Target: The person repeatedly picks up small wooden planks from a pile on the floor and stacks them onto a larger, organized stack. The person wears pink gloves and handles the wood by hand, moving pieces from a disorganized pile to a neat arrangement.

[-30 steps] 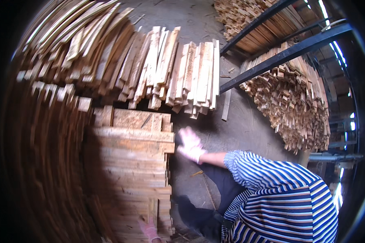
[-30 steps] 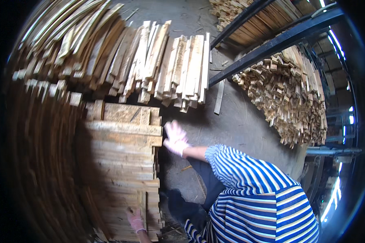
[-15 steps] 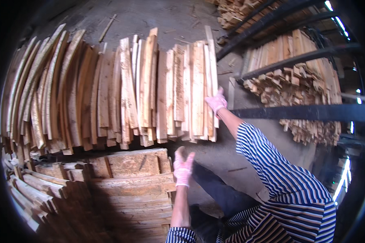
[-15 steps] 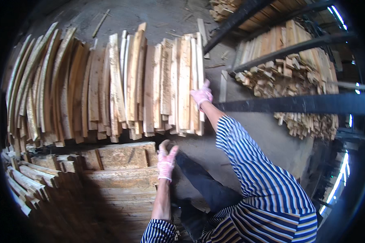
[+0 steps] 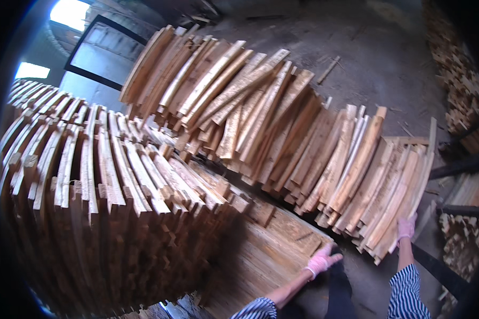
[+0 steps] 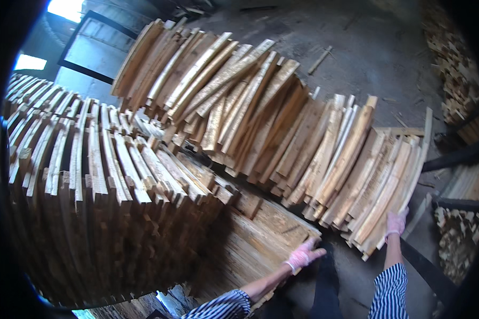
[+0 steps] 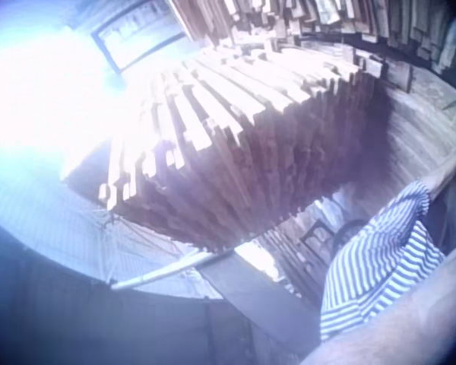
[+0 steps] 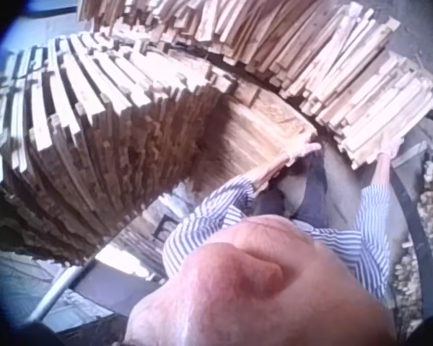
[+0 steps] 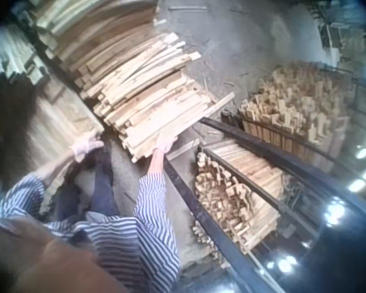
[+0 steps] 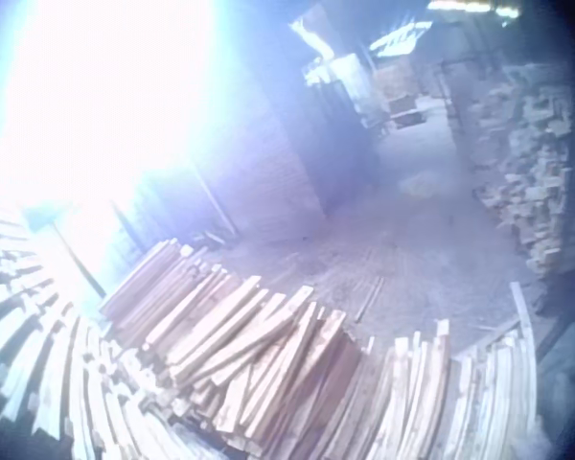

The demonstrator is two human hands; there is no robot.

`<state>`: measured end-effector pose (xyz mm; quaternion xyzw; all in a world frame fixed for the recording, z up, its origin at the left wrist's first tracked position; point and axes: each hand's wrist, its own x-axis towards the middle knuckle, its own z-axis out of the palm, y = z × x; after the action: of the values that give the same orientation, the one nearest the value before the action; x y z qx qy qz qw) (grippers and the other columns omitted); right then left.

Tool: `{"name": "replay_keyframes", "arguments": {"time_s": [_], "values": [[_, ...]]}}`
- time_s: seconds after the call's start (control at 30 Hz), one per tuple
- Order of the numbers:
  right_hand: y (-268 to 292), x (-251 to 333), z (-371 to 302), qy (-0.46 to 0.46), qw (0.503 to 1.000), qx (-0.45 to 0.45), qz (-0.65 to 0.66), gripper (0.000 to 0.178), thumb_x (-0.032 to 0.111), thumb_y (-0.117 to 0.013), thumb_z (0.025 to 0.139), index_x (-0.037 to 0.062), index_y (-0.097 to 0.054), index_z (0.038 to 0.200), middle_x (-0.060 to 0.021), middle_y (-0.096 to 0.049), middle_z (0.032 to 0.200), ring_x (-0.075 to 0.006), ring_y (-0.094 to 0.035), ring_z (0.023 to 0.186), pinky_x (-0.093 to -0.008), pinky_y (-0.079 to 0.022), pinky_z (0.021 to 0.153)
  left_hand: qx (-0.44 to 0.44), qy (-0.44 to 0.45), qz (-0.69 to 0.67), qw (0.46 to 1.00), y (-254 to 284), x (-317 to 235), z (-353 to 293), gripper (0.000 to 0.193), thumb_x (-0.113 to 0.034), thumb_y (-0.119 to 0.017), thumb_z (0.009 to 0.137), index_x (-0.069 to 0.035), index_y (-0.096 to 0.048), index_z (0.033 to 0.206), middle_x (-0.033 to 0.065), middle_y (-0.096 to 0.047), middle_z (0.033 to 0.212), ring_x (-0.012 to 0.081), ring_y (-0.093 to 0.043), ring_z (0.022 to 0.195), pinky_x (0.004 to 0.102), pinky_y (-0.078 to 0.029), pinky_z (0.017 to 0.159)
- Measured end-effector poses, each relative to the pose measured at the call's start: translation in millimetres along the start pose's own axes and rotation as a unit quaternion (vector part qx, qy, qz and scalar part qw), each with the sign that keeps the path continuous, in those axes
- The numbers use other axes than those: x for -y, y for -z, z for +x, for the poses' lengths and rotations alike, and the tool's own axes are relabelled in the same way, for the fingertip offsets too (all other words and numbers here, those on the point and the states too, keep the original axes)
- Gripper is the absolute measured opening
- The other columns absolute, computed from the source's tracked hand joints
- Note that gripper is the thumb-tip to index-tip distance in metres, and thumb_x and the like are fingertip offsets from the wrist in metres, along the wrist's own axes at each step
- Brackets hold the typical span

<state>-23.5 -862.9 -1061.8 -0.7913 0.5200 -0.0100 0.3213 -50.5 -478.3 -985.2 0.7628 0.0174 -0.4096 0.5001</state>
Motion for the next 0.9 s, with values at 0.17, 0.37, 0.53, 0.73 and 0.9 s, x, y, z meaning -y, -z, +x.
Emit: {"name": "replay_keyframes", "arguments": {"time_s": [0.17,0.37,0.53,0.73,0.9], "values": [[79,71,-43,-0.086,0.919,0.239,0.300,0.057,0.020,-0.075,0.079,0.0011,-0.056,0.129,-0.0127,-0.066,0.110,-0.0253,-0.066,0.099,-0.0377,-0.055,0.087,0.001,0.016,-0.101,0.995,15,3,4,0.080,-0.052,-0.073,0.088,0.001,-0.047,0.142,0.0214,-0.061,0.133,0.0273,-0.058,0.122,0.0396,-0.046,0.103],[119,65,-197,-0.133,0.766,0.459,0.429,0.077,0.025,-0.083,0.075,0.0035,-0.048,0.140,-0.0091,-0.062,0.124,-0.0216,-0.060,0.114,-0.0358,-0.052,0.099,0.165,0.073,-0.499,0.847,11,-53,7,0.078,-0.064,-0.065,0.090,-0.010,-0.049,0.144,0.0149,-0.059,0.135,0.0266,-0.057,0.121,0.0406,-0.046,0.105],[71,95,-313,-0.052,0.734,0.636,0.232,0.107,0.019,-0.090,0.068,0.0007,-0.029,0.154,-0.0112,-0.051,0.143,-0.0206,-0.050,0.130,-0.0339,-0.039,0.113,0.003,-0.002,-0.733,0.681,48,3,-45,0.081,-0.051,-0.081,0.080,0.001,-0.053,0.135,0.0147,-0.068,0.119,0.0289,-0.066,0.108,0.0450,-0.054,0.100],[-22,78,-380,0.298,0.718,0.607,-0.168,0.109,0.064,-0.074,0.075,0.0208,-0.022,0.160,-0.0232,-0.039,0.154,-0.0418,-0.039,0.142,-0.0456,-0.035,0.115,-0.154,-0.054,-0.699,0.696,57,125,-135,0.053,-0.024,-0.081,0.084,-0.002,-0.058,0.127,0.0085,-0.067,0.115,0.0214,-0.066,0.103,0.0403,-0.055,0.096],[-78,49,-418,0.375,0.685,0.599,-0.176,0.080,0.056,-0.059,0.091,0.0279,-0.027,0.159,-0.0238,-0.052,0.133,-0.0420,-0.051,0.126,-0.0464,-0.042,0.105,-0.308,0.065,-0.627,0.713,57,222,-158,0.055,-0.015,-0.081,0.082,-0.005,-0.055,0.130,0.0074,-0.066,0.108,0.0225,-0.067,0.095,0.0412,-0.058,0.088]]}}
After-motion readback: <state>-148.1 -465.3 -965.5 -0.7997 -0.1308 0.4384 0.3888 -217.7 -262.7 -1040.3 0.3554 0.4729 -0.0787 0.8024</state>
